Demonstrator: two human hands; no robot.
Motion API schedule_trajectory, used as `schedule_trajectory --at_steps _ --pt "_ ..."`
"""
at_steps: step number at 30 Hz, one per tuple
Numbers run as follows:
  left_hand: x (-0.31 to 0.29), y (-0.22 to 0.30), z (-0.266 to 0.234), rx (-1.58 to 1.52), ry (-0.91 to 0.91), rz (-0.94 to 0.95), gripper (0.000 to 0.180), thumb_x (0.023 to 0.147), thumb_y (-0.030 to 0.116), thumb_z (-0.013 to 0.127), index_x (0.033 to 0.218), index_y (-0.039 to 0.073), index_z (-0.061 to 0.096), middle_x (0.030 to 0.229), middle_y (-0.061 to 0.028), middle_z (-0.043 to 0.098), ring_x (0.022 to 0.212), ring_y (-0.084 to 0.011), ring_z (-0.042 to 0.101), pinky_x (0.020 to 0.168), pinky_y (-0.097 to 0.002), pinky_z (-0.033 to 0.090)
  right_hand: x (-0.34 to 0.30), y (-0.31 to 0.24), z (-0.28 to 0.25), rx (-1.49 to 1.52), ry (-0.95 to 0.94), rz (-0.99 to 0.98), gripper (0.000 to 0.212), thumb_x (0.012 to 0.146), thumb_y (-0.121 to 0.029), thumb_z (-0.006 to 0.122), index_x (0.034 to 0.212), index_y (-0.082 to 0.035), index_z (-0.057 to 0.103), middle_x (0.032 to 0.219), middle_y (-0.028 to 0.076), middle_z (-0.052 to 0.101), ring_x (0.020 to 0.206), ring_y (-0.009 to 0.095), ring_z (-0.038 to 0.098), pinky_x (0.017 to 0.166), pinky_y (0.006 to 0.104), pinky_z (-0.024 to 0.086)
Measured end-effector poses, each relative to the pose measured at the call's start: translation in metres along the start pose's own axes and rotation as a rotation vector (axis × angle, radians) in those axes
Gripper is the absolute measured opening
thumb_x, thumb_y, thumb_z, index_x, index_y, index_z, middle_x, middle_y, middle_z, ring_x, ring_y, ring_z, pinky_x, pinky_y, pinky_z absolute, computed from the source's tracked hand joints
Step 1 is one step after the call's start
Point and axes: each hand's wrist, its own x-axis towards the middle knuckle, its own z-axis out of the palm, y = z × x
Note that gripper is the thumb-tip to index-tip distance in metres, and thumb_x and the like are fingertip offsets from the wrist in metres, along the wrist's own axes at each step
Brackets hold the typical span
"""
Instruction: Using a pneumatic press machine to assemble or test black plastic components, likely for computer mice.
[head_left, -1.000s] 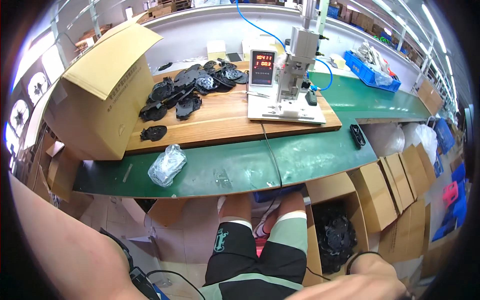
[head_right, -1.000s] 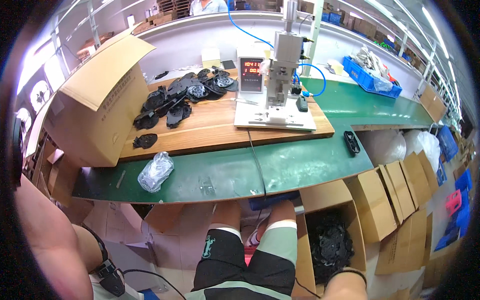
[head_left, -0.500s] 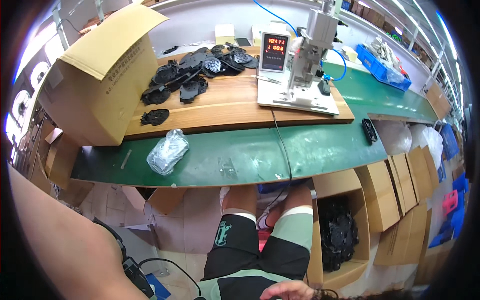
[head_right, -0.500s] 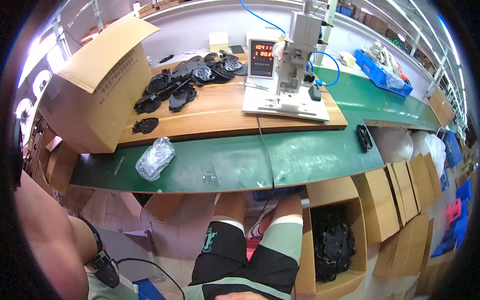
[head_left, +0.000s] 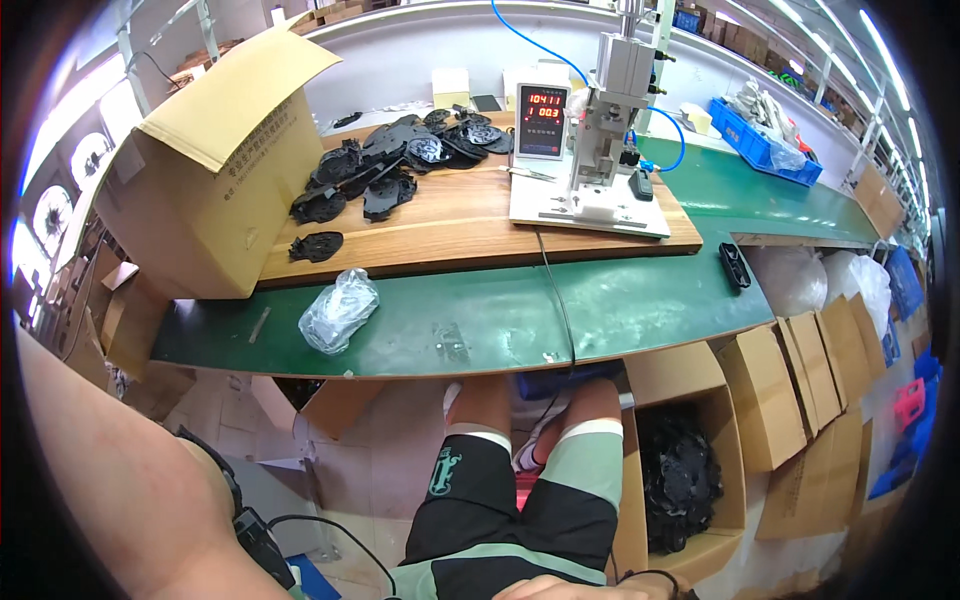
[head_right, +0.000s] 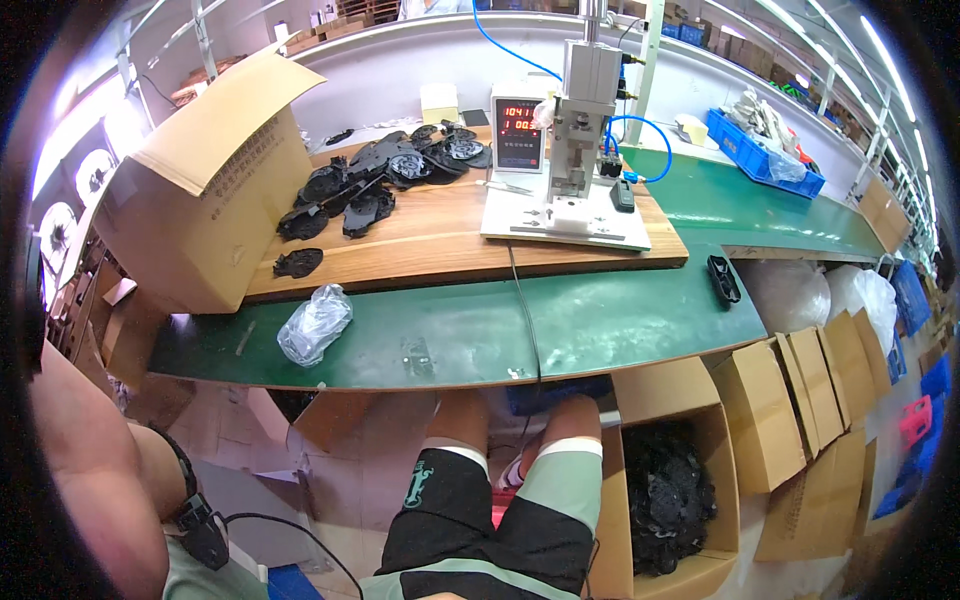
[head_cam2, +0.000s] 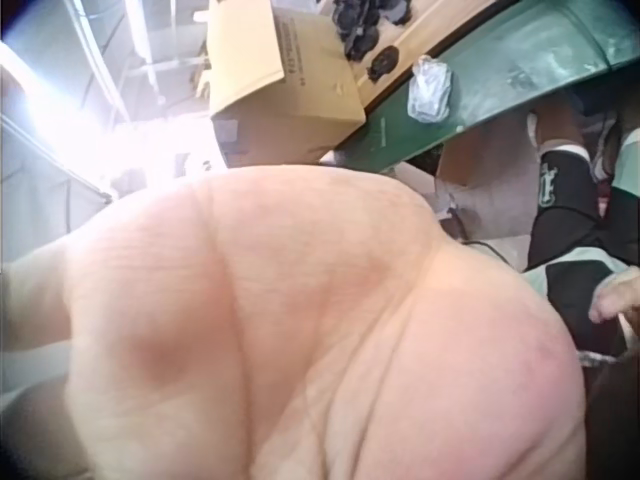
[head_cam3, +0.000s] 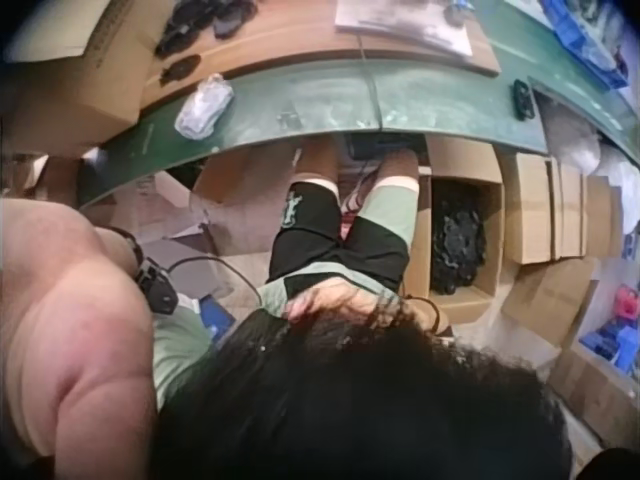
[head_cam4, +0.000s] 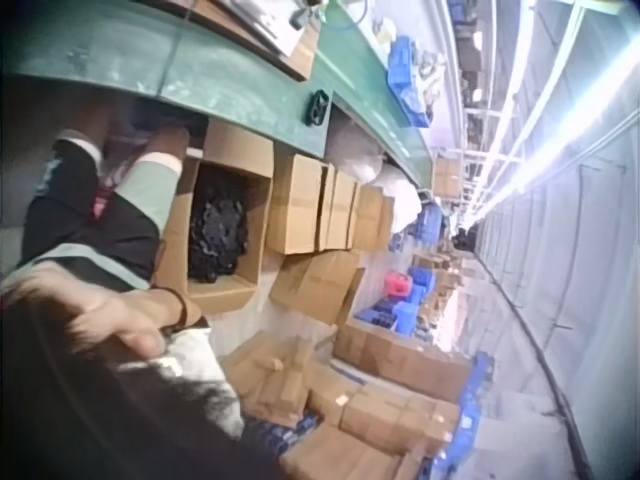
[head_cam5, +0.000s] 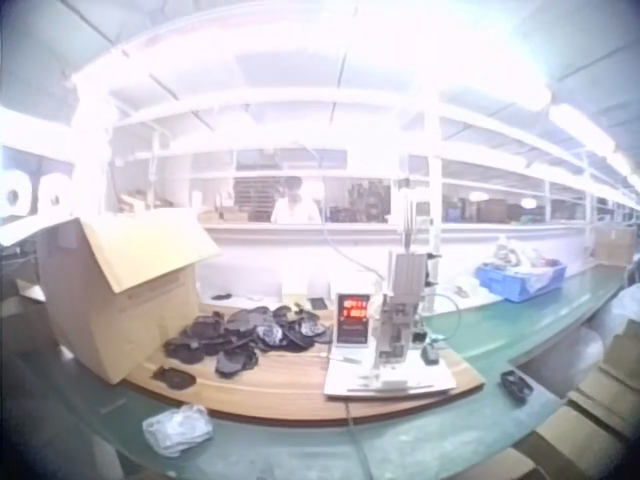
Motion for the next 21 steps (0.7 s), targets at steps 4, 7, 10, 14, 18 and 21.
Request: schedule_trajectory --at_steps 4,7,10,14,18,21 --pt "0.002 0.003 -0.001 0.013 -0.015 0.026 0.081 0.103 0.061 0.054 0.154 -0.001 0.038 0.148 -0.0269 0.05 0.116 -0.0305 0.053 0.095 -0.0406 0.049 -0.004 0.002 0.003 0.012 -0.002 -0.033 0.072 0.108 -0.063 0.032 0.158 -0.012 0.044 0.156 0.04 0.032 0.133 0.043 0.048 0.111 0.0562 0.038" --pt "-0.003 0.01 -0.001 0.013 -0.021 0.028 0.081 0.103 0.06 0.054 0.154 0.0 0.038 0.148 -0.0272 0.049 0.117 -0.0312 0.053 0.096 -0.0413 0.049 -0.017 0.003 -0.007 -0.048 -0.022 -0.047 0.085 0.105 -0.073 0.018 0.163 -0.014 0.038 0.155 0.045 0.031 0.13 0.044 0.052 0.112 0.0559 0.039" --pt "-0.007 0.009 0.004 0.009 -0.023 0.033 0.081 0.103 0.06 0.055 0.155 0.0 0.037 0.148 -0.0275 0.049 0.119 -0.0319 0.053 0.097 -0.042 0.049 -0.026 0.007 -0.031 -0.031 0.017 -0.058 0.091 0.105 -0.072 0.012 0.156 -0.006 0.048 0.154 0.044 0.032 0.126 0.041 0.054 0.108 0.0535 0.042" --pt "-0.004 0.015 -0.004 0.047 -0.029 0.026 0.08 0.103 0.059 0.055 0.155 0.0 0.037 0.149 -0.0279 0.049 0.121 -0.0329 0.053 0.099 -0.043 0.049 -0.022 0.013 -0.036 -0.025 0.039 -0.02 0.093 0.106 -0.07 0.015 0.141 0.002 0.062 0.148 0.04 0.042 0.111 0.034 0.059 0.105 0.0474 0.044" --pt "-0.011 0.016 -0.006 0.052 -0.015 0.035 0.08 0.104 0.058 0.056 0.156 0.0 0.036 0.149 -0.0283 0.048 0.123 -0.0338 0.053 0.101 -0.044 0.048 -0.009 0.008 -0.04 -0.036 -0.018 0.053 0.09 0.108 -0.068 0.015 0.137 0.003 0.064 0.143 0.038 0.047 0.11 0.031 0.059 0.103 0.044 0.044" --pt "-0.017 0.013 -0.005 0.041 0.001 0.043 0.08 0.104 0.057 0.056 0.156 0.001 0.036 0.15 -0.0286 0.048 0.124 -0.0345 0.053 0.102 -0.0447 0.048 -0.012 0.011 -0.059 -0.116 -0.097 0.174 0.091 0.108 -0.068 0.015 0.136 0.003 0.065 0.143 0.035 0.049 0.112 0.031 0.058 0.105 0.0434 0.041"
